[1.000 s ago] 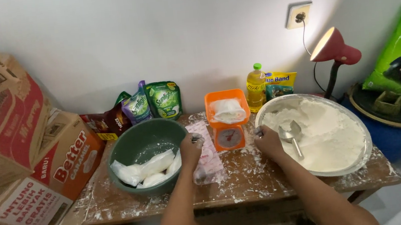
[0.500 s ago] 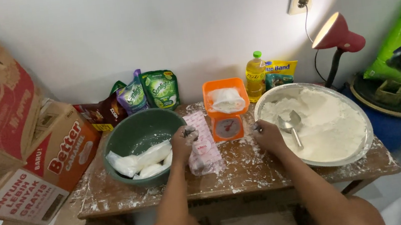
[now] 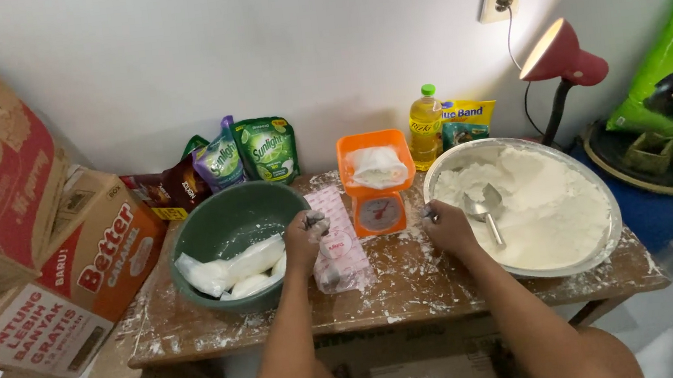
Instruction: The person scoops flour from a large metal bowl using a metal scoop and pours it into a small plastic bag placed on an orange weighing scale. They then remove the bag, fold the top to seal it, and place it into a green bowl. This process is repeated multiple times.
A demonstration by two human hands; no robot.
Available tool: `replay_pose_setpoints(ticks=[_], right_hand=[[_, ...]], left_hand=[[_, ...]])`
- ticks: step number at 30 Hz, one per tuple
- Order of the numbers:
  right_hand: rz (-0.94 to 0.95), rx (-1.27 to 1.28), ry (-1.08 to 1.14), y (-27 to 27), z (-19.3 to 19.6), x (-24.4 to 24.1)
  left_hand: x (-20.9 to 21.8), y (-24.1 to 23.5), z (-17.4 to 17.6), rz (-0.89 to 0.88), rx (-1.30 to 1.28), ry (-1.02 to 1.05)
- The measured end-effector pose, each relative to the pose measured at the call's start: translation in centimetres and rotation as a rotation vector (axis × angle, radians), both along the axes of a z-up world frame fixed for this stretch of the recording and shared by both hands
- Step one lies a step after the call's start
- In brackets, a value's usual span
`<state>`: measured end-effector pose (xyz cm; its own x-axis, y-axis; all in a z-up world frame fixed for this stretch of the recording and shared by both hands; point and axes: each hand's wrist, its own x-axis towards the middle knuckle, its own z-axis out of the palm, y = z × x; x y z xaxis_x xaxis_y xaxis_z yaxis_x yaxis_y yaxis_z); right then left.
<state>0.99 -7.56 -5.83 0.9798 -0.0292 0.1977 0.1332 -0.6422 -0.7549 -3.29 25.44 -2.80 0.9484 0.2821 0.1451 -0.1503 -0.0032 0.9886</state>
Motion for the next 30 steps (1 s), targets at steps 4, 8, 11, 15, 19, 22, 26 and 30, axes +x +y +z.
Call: replay_pose_setpoints(ticks=[4,8,11,15,19,22,26,30], right_hand=[[0.010,-0.008,-0.011,0.2,0.6,-0.5],[0.008,-0.009,-0.006,0.3,1.4,-1.0],[0.005,0.002,-0.016,0.1,0.9,-0.8],[0.006,0.013,-0.022,0.0,0.6,-0.7],[0.009,0.004,-0.037,0.2,0.9,-0.8],[0.001,0.008,-0.034,0.2,1.1,-1.0],[-0.015,0.005,-0.017,0.3,1.2,-0.9],[-0.013,0.022,-0.007,0.2,1.2,-1.1]], left_hand=[[-0.7,-0.1,0.9,0.001,-0.018,-0.009],[-0.8,-0.2,1.0,-0.005,-0.016,0.010],[-0.4,-0.1,0.6,-0.009,-0.006,0.015],[0.1,0.2,-0.2,-0.013,0.002,0.005],[0.0,0.1,-0.2,-0.004,-0.006,-0.008],[-0.1,0.1,-0.3,-0.015,-0.033,-0.027],[-0.4,-0.2,0.4,-0.018,-0.035,-0.034],[-0.6,-0.1,0.5,-0.009,-0.028,-0.026]])
